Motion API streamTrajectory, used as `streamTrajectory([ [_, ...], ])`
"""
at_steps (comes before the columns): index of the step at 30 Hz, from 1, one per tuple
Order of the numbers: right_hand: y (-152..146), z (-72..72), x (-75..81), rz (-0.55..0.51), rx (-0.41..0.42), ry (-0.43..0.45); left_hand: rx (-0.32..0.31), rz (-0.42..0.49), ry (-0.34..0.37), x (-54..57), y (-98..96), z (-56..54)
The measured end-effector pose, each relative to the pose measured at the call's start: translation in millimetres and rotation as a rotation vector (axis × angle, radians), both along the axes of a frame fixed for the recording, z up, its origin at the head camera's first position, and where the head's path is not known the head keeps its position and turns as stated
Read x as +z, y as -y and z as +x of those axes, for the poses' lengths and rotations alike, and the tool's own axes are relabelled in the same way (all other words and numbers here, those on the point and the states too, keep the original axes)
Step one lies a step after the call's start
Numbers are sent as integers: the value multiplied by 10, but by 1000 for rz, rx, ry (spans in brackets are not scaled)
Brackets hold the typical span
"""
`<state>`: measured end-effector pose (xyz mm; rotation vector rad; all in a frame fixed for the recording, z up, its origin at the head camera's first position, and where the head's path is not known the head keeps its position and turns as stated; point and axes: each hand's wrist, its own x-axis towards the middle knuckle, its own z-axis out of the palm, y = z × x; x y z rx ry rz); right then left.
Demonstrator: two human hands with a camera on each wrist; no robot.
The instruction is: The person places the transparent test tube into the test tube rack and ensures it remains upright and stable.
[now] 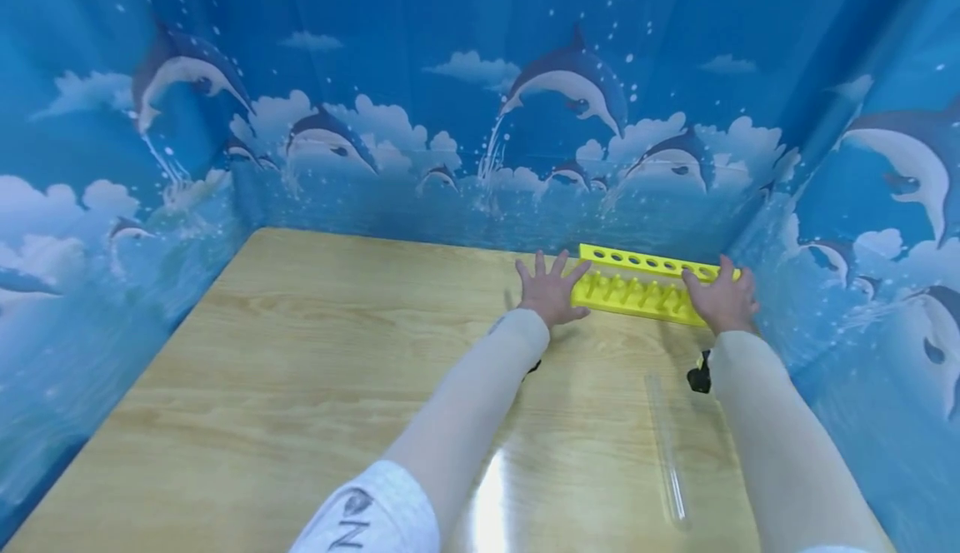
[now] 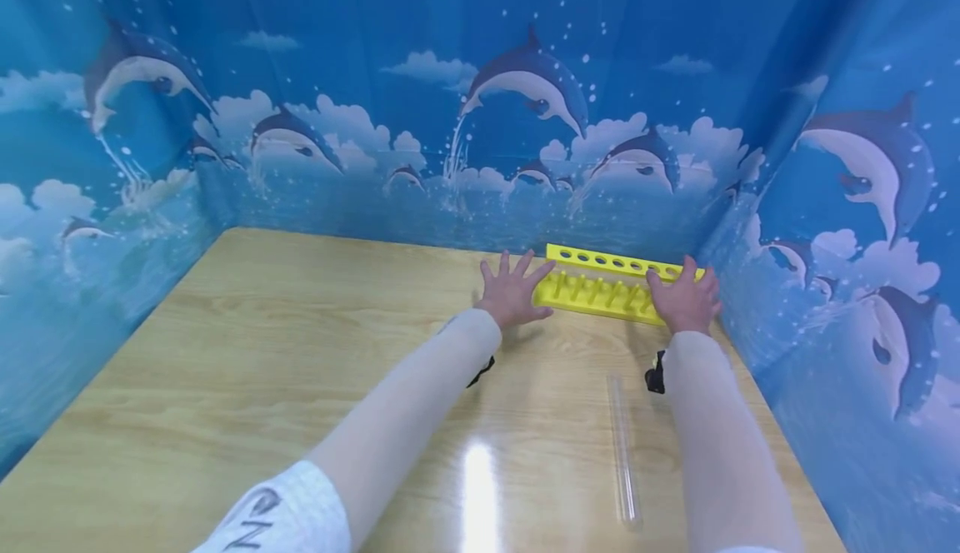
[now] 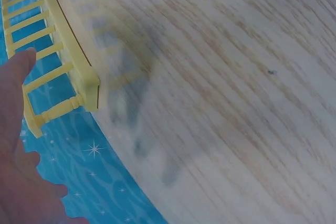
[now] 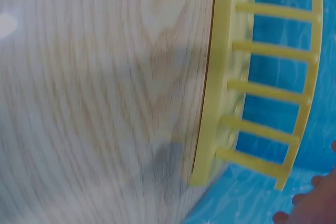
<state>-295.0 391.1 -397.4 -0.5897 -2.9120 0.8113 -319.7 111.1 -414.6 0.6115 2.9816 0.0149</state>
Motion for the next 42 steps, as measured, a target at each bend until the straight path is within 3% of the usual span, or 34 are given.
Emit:
streamTrajectory([
  [4, -124, 14, -6, 19, 2, 11, 3, 7, 1, -22, -13, -6],
  [12, -267, 50, -39, 62, 40, 28, -36, -29, -62, -120, -96, 29],
  [21, -348, -14, -108, 74, 38, 73, -54, -36, -67, -144, -160, 40],
  [31, -437, -16, -87, 56, 154, 144, -81, 7, -53, -107, -141, -9],
  [38, -444, -53, -93, 129, 305, 63, -34, 47, -64, -105, -143, -41],
  [42, -486, -1, -102, 124, 314, 53, 4, 69, -56, -113, -166, -36],
])
